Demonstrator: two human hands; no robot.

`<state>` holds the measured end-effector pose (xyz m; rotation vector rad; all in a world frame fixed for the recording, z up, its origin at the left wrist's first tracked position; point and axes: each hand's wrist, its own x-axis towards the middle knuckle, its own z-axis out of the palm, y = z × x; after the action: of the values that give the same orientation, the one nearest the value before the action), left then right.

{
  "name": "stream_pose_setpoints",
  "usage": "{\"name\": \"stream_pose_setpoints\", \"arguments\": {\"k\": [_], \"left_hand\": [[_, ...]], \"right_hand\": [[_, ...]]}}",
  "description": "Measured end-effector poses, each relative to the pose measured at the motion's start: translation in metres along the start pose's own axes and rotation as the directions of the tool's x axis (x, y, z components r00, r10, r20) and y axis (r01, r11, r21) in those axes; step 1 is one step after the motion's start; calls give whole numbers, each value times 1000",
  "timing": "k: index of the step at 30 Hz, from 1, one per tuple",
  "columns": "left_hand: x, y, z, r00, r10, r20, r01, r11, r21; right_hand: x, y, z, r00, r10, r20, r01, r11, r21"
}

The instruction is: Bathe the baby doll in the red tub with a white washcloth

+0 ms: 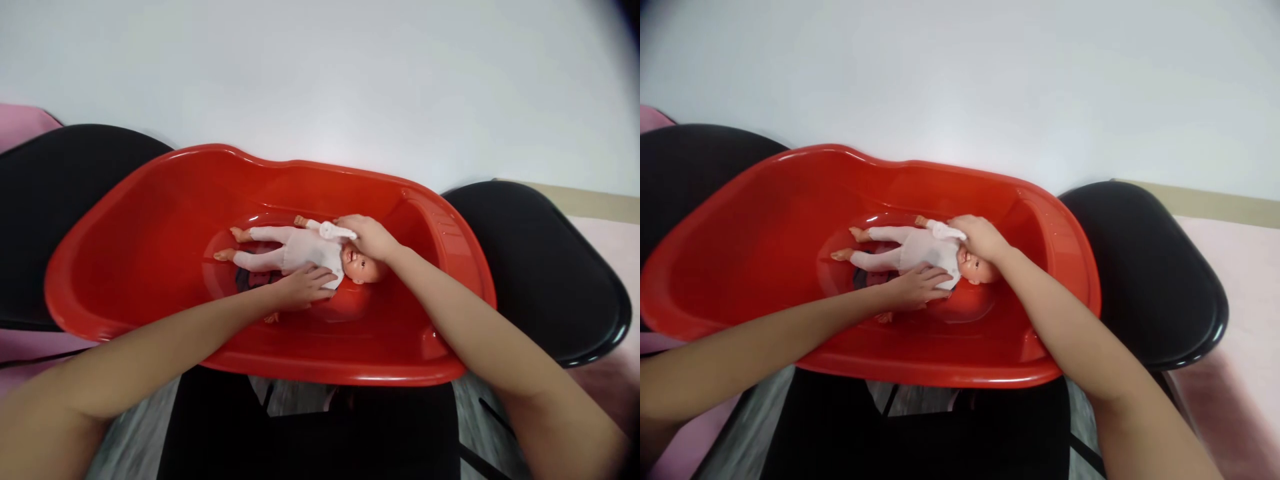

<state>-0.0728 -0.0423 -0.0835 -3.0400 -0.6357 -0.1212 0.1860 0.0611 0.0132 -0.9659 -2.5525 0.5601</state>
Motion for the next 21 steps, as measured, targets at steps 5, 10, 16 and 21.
{"name": "stream_pose_setpoints", "arguments": {"k": [5, 10, 16, 21], "left_hand": [[-7, -5, 7, 998, 60, -37, -56, 995, 85], [-15, -8, -2, 995, -67, 68, 62, 995, 78], [-13, -4, -17, 967, -197, 160, 188, 980, 70], [-20, -10, -14, 976, -178, 128, 177, 984, 13]], "right_hand": [[2, -8, 7, 935, -67, 350, 139, 973, -185], [-1, -25, 1, 875, -7, 484, 172, 939, -299], [-3, -41, -1, 809, 4, 588, 247, 905, -346], [2, -39, 6, 759, 50, 649, 242, 903, -354]]}}
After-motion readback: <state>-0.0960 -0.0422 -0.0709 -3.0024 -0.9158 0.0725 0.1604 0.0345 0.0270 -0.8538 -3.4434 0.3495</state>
